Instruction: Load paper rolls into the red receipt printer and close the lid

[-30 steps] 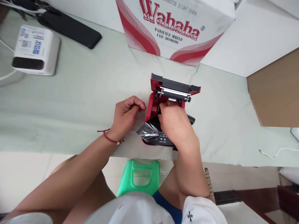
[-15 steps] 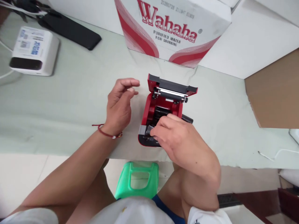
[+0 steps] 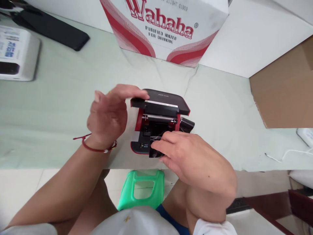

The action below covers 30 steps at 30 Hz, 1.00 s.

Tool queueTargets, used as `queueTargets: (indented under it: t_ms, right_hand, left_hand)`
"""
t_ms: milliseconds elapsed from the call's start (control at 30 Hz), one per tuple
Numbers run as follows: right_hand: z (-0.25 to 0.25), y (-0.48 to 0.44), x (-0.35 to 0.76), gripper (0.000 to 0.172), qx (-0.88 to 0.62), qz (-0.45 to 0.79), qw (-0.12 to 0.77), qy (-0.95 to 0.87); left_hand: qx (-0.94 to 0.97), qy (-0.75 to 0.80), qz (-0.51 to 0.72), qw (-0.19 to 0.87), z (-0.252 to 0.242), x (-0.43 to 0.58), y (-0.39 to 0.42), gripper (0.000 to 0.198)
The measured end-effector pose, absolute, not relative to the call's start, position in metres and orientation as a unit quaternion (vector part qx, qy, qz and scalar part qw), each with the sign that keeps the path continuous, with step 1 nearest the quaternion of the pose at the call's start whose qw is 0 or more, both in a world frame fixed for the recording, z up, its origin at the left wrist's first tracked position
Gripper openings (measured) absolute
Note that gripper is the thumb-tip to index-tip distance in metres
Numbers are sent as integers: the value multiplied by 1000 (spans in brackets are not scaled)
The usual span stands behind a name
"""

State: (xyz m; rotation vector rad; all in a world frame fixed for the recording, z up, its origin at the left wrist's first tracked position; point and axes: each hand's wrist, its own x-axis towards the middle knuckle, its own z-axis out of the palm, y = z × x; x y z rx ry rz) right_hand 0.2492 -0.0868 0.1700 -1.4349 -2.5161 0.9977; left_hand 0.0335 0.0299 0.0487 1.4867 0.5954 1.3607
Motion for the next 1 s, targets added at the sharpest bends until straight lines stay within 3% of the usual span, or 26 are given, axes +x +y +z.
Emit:
queueTargets:
  t_ms: [167, 500, 667, 700, 833, 1000]
  right_hand:
    - [176, -92, 252, 19, -470, 343, 36, -812]
    - [177, -94, 258, 28, -461, 403, 53, -789]
    - [171, -96, 264, 33, -438, 389, 74, -807]
    - [170, -95, 264, 32, -437, 379, 78, -812]
    - [169, -89, 262, 30, -439, 350, 86, -823]
    - [173, -89, 264, 31, -429, 359, 78, -825]
  left_hand:
    - [745, 199, 474, 425, 40, 19, 19, 73]
    - [773, 198, 455, 396, 19, 10, 17, 64]
    - [778, 162, 446, 413, 20, 5, 16, 25]
    - [776, 152, 441, 424, 20, 3, 15, 25]
    - [743, 148, 406, 511, 17, -5, 10, 50]
    - [607, 162, 393, 671, 5, -4, 3, 107]
